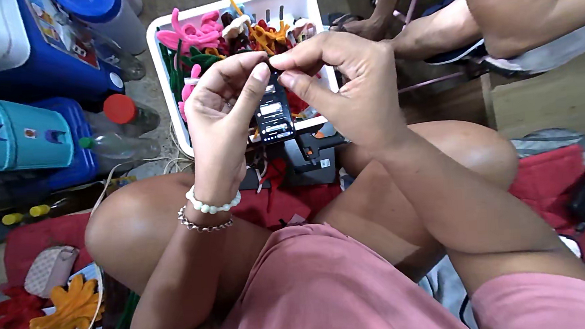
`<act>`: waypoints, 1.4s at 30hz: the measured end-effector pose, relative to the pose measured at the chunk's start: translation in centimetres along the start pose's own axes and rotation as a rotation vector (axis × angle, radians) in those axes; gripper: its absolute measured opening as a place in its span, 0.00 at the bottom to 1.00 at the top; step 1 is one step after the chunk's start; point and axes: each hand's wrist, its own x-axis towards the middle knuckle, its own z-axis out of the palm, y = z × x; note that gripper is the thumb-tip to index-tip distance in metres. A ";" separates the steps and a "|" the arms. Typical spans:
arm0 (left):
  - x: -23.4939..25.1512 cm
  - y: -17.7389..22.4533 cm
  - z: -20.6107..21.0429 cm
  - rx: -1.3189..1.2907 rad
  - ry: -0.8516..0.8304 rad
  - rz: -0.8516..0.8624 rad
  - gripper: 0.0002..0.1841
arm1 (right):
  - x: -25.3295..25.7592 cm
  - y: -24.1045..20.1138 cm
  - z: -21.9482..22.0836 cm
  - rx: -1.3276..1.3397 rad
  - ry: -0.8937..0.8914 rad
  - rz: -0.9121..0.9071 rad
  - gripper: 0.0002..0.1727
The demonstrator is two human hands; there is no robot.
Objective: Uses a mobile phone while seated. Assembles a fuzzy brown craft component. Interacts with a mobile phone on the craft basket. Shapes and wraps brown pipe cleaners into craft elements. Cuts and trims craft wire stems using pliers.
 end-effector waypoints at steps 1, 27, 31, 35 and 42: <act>-0.1 0.0 0.1 -0.046 0.008 -0.021 0.11 | 0.0 0.0 0.0 -0.007 -0.003 -0.002 0.09; 0.5 -0.9 1.0 -0.196 0.255 -0.102 0.15 | -0.3 0.7 0.6 0.162 -0.130 0.115 0.11; -0.4 -0.9 0.2 -0.152 0.145 -0.080 0.13 | 0.0 0.9 0.0 0.166 -0.179 0.135 0.12; -0.4 -0.8 0.0 -0.152 0.120 -0.128 0.12 | 0.2 0.6 -0.5 0.154 -0.211 0.151 0.14; -0.1 -0.5 -0.4 -0.109 0.050 -0.147 0.13 | 0.1 0.3 -0.7 0.155 -0.131 0.169 0.15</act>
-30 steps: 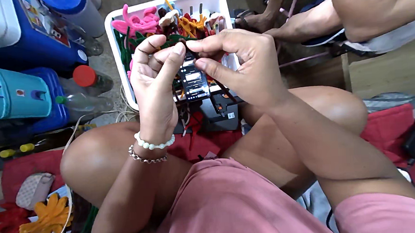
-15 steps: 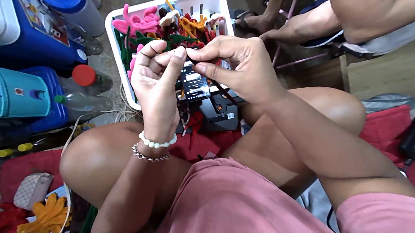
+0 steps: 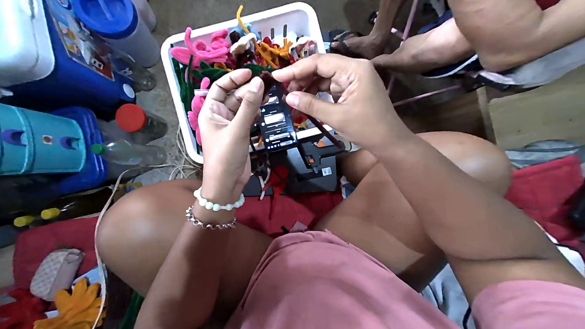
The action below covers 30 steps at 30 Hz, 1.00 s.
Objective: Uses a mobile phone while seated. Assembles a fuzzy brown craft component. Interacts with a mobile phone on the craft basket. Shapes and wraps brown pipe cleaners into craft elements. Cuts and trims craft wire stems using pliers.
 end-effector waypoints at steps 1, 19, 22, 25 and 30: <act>0.0 0.1 0.0 0.009 -0.007 0.015 0.13 | 0.0 -0.1 0.0 0.002 0.003 -0.001 0.15; -0.1 0.1 0.7 -0.047 0.080 0.018 0.12 | -0.5 -1.1 1.2 -0.235 0.076 -0.116 0.13; -0.2 0.0 1.1 -0.082 0.092 -0.025 0.10 | -0.4 -1.0 1.3 -0.362 0.122 -0.145 0.08; -0.3 -0.3 1.4 -0.101 0.101 -0.034 0.10 | -0.2 -0.4 1.4 -0.402 0.153 -0.181 0.05; -0.4 -0.3 1.6 -0.118 0.110 -0.073 0.07 | -0.4 -1.0 1.5 -0.436 0.147 -0.155 0.04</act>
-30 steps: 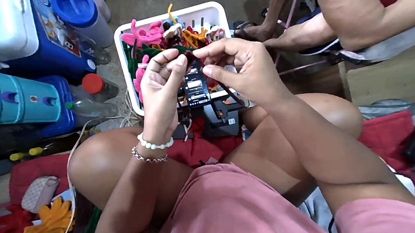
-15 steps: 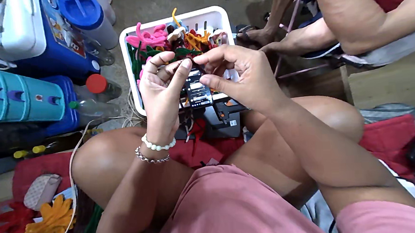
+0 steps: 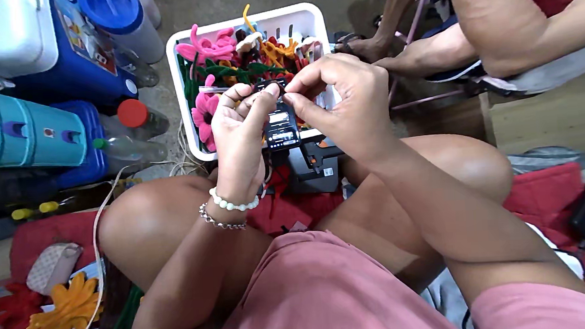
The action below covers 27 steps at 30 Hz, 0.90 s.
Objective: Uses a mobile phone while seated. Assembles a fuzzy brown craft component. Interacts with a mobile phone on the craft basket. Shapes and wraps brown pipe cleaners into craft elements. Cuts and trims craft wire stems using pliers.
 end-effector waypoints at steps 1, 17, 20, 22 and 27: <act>0.0 0.0 0.0 0.003 0.004 -0.007 0.07 | 0.0 0.0 0.0 -0.003 0.001 -0.001 0.04; 0.2 0.6 -1.3 0.125 -0.099 -0.030 0.06 | 0.4 1.2 -0.4 -0.144 -0.139 -0.185 0.06; 0.2 1.0 -1.9 0.216 -0.158 -0.005 0.08 | 0.6 1.5 -0.9 -0.246 -0.175 -0.276 0.08; 0.2 1.1 -2.0 0.258 -0.198 0.017 0.09 | 0.7 1.5 -1.1 -0.291 -0.155 -0.321 0.07; 0.5 1.5 -2.5 0.421 -0.328 0.110 0.12 | 1.0 1.9 -1.9 -0.341 -0.099 -0.422 0.07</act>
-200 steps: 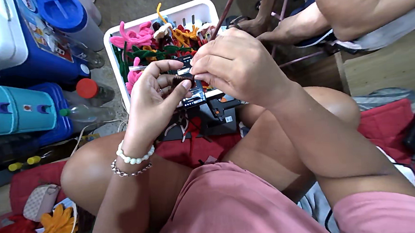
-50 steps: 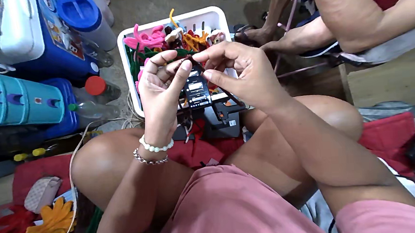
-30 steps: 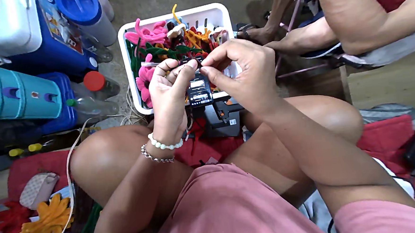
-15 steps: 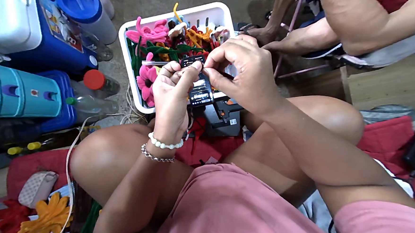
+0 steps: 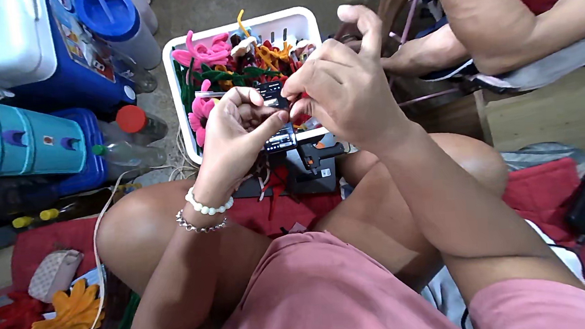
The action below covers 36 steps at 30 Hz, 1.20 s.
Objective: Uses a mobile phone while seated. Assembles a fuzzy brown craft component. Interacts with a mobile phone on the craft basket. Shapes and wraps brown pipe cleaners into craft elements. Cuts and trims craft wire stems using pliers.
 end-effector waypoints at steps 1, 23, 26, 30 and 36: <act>0.1 0.0 -0.2 0.047 -0.026 0.019 0.13 | 0.0 0.1 -0.1 -0.018 -0.007 -0.025 0.08; 0.3 0.3 -0.8 0.058 -0.013 0.097 0.15 | -0.5 -0.3 -0.1 0.046 0.104 0.056 0.06; 0.4 0.2 -0.4 -0.030 0.067 0.129 0.14 | -0.6 -0.8 0.4 0.155 0.152 0.131 0.04; 0.6 0.3 0.2 -0.135 0.150 0.115 0.14 | -0.8 -2.2 0.9 0.180 0.190 0.195 0.05; 0.6 0.1 0.6 -0.177 0.212 0.136 0.14 | -0.1 -3.1 0.6 0.365 0.192 0.327 0.07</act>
